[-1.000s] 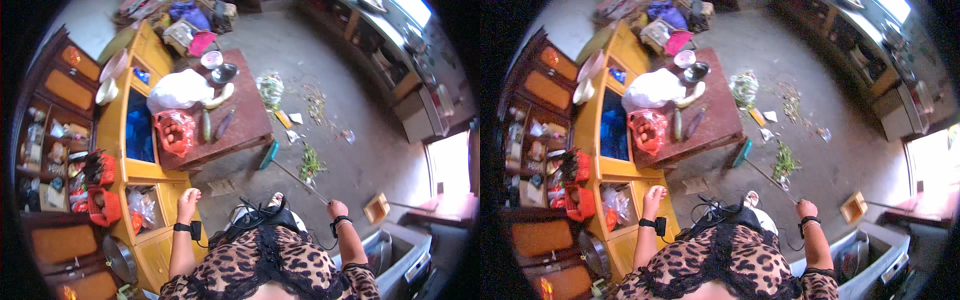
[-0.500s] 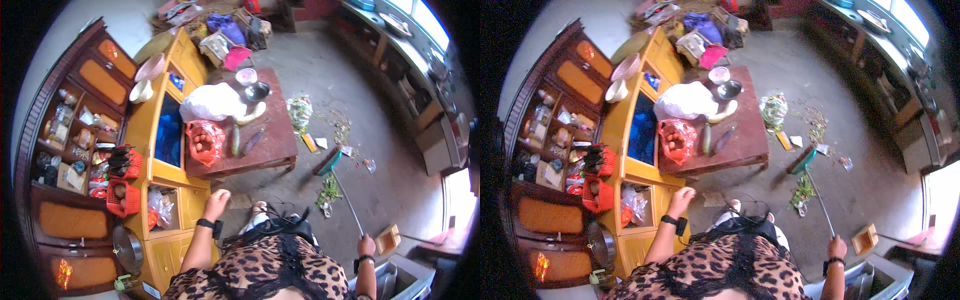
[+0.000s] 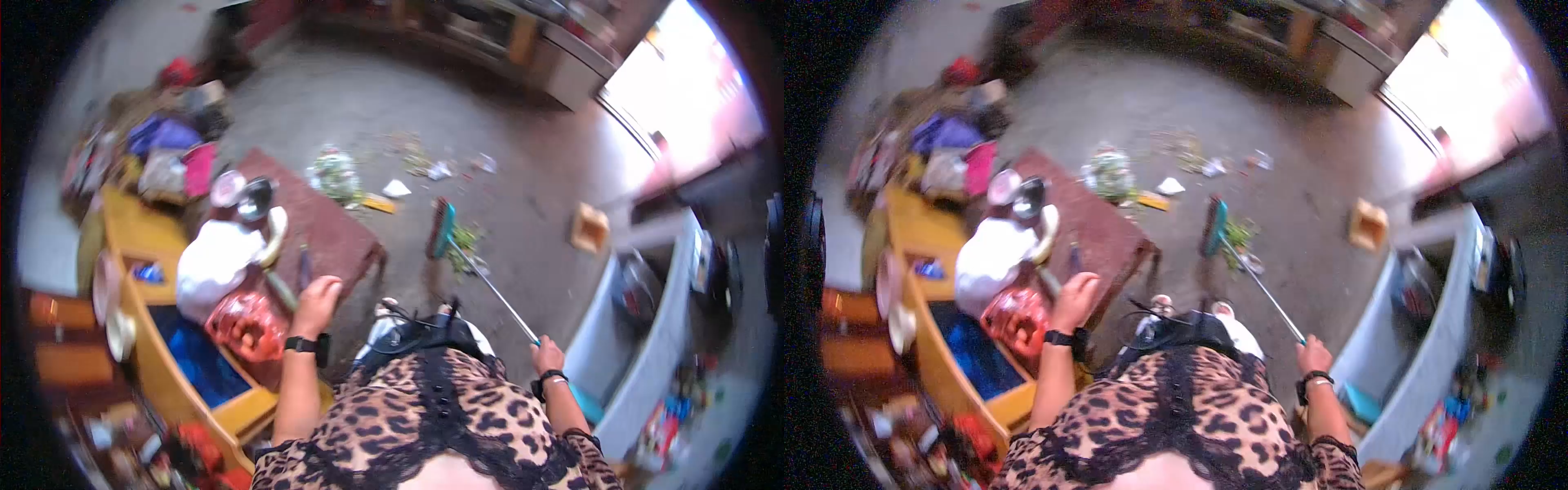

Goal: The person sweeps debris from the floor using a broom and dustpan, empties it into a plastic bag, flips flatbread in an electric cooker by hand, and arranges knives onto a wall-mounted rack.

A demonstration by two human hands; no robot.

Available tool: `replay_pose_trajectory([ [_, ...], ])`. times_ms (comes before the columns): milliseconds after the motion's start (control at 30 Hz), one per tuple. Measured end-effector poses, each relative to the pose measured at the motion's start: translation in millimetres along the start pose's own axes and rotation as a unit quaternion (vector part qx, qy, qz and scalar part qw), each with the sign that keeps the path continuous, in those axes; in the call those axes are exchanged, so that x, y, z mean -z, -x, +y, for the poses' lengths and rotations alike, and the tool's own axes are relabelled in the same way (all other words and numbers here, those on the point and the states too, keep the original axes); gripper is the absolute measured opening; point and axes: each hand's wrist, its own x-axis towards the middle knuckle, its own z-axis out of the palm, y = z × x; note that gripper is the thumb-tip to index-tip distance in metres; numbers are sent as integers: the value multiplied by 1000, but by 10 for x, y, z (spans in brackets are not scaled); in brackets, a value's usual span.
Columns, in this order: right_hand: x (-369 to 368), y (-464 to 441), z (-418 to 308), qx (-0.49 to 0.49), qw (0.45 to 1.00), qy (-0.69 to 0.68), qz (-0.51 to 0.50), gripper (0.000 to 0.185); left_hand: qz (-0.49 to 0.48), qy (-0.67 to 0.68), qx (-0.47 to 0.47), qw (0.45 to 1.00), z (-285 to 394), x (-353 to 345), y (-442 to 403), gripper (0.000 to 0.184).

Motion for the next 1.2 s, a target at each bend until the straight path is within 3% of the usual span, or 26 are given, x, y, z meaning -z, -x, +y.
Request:
replay_pose_trajectory([
  [67,-28,451,-3,-121,987,-53,-91,31,-23,6,-17,1000,-62,14,-117,18],
  [100,-382,619,220,-134,980,-88,-121,31,-48,6,-35,998,-140,21,-174,18],
  [167,-417,1020,144,-151,896,-228,-351,30,-98,16,-20,995,-313,18,-287,18],
  [200,-434,1274,69,-176,890,-236,-348,30,-118,12,-33,992,-383,-7,-363,17],
  [267,-496,1790,-63,-243,876,-377,-176,32,-144,16,-56,988,-473,-62,-469,16],
  [300,-590,1994,-66,-263,871,-376,-175,32,-154,19,-72,985,-530,-108,-542,16],
  [367,-897,2380,-125,-273,897,-341,-69,35,-192,20,-64,979,-525,-184,-667,17],
  [567,-1269,2706,-483,-378,878,-285,-75,27,-262,44,-87,960,-365,-337,-791,16],
  [633,-1392,2587,-491,-433,821,-346,-134,30,-268,40,-100,957,-358,-390,-799,16],
  [667,-1417,2513,-494,-425,805,-389,-142,22,-267,44,-103,957,-397,-410,-805,16],
  [733,-1486,2263,-647,-494,675,-544,-65,18,-274,44,-101,955,-427,-373,-804,16],
  [767,-1328,2079,-732,-502,623,-593,-86,11,-274,43,-96,956,-432,-336,-807,16],
  [800,-1296,1867,-662,-458,598,-637,-166,3,-289,12,-87,953,-429,-278,-818,16],
  [867,-1385,1502,-721,-382,635,-661,-119,14,-280,5,-91,956,-483,-210,-830,15],
  [967,-1430,1019,-1023,-448,461,-756,-124,17,-261,-17,-79,962,-573,-54,-818,15],
  [1067,-1123,800,-1557,-394,508,-754,-134,19,-244,-18,-59,968,-642,53,-832,16],
  [1100,-1031,755,-1715,-398,499,-760,-123,21,-247,-20,-60,967,-641,79,-833,16],
  [1200,-722,665,-2052,-355,521,-764,-138,11,-240,-16,-37,970,-690,100,-832,17],
])
